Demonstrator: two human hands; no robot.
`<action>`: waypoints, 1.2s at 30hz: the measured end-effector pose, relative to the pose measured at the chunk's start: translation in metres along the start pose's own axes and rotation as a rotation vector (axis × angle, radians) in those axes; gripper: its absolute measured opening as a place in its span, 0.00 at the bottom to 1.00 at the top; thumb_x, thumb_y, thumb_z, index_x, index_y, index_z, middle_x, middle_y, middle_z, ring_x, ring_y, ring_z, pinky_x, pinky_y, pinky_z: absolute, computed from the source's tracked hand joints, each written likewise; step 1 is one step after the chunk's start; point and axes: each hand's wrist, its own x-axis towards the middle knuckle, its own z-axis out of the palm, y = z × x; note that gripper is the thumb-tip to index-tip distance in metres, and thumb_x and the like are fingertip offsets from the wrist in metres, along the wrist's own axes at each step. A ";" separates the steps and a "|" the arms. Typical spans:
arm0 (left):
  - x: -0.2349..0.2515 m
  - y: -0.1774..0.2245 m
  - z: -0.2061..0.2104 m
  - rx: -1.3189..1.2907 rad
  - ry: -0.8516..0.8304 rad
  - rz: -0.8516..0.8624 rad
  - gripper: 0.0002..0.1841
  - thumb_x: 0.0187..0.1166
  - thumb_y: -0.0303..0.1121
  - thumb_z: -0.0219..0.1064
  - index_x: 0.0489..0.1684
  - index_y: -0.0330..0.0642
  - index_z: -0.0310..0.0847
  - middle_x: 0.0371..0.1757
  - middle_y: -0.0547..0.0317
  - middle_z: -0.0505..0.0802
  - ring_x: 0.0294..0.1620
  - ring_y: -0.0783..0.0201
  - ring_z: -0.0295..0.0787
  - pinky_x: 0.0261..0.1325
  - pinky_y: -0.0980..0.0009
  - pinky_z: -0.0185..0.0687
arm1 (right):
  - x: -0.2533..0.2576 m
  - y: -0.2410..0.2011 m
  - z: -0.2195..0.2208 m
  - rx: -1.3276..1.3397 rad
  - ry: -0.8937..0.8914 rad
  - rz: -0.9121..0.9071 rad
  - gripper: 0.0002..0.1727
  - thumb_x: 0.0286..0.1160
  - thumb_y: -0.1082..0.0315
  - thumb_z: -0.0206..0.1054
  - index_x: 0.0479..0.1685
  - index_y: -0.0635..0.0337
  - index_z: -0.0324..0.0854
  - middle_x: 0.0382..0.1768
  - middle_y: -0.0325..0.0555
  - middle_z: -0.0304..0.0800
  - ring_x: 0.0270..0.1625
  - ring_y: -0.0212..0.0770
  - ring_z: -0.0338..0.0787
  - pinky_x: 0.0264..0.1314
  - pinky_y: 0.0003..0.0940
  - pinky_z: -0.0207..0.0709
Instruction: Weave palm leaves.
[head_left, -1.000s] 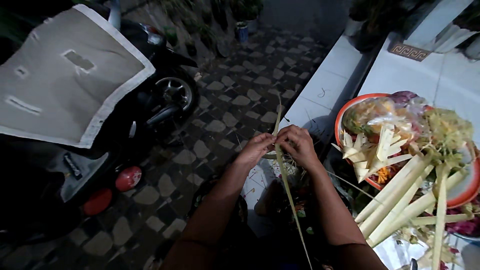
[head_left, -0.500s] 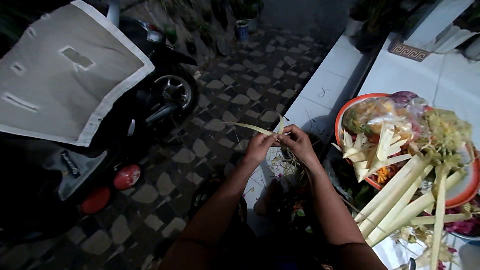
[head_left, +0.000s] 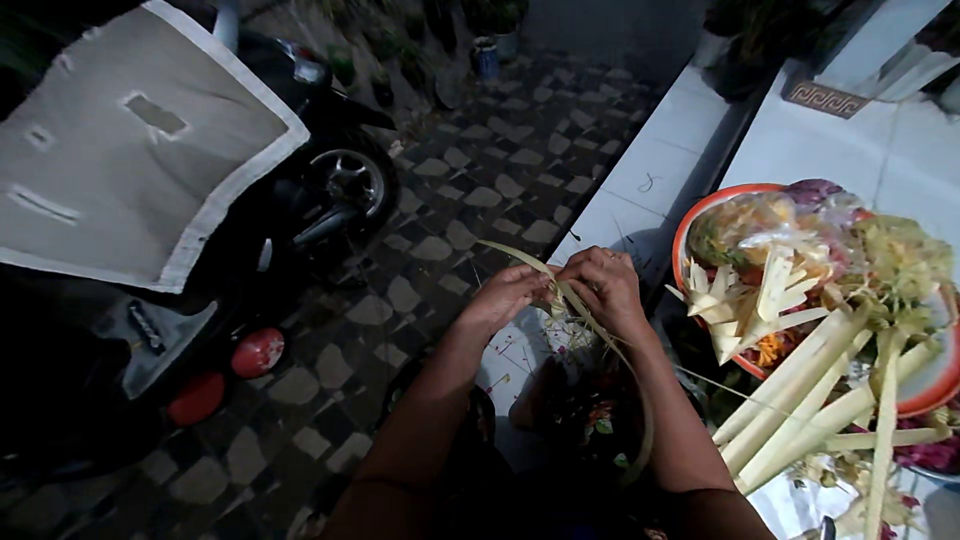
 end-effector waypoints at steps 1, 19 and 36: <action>0.001 -0.001 0.001 0.024 0.025 -0.001 0.10 0.89 0.27 0.56 0.55 0.36 0.83 0.50 0.59 0.92 0.39 0.73 0.88 0.49 0.76 0.86 | 0.000 -0.001 0.001 0.000 -0.001 -0.018 0.06 0.78 0.63 0.71 0.43 0.47 0.94 0.50 0.38 0.93 0.54 0.40 0.89 0.66 0.53 0.71; 0.003 -0.013 0.014 0.311 0.180 0.123 0.11 0.86 0.24 0.59 0.57 0.29 0.83 0.45 0.56 0.93 0.43 0.70 0.89 0.55 0.70 0.86 | 0.001 -0.006 0.013 0.670 -0.124 0.629 0.12 0.77 0.70 0.73 0.52 0.60 0.76 0.27 0.42 0.85 0.21 0.31 0.78 0.26 0.25 0.75; 0.000 0.000 0.003 -0.031 -0.022 0.010 0.13 0.87 0.22 0.54 0.60 0.33 0.83 0.51 0.56 0.93 0.48 0.68 0.90 0.61 0.69 0.86 | -0.001 -0.002 0.000 -0.020 0.003 0.071 0.06 0.78 0.65 0.71 0.44 0.48 0.95 0.51 0.41 0.93 0.53 0.42 0.89 0.62 0.55 0.73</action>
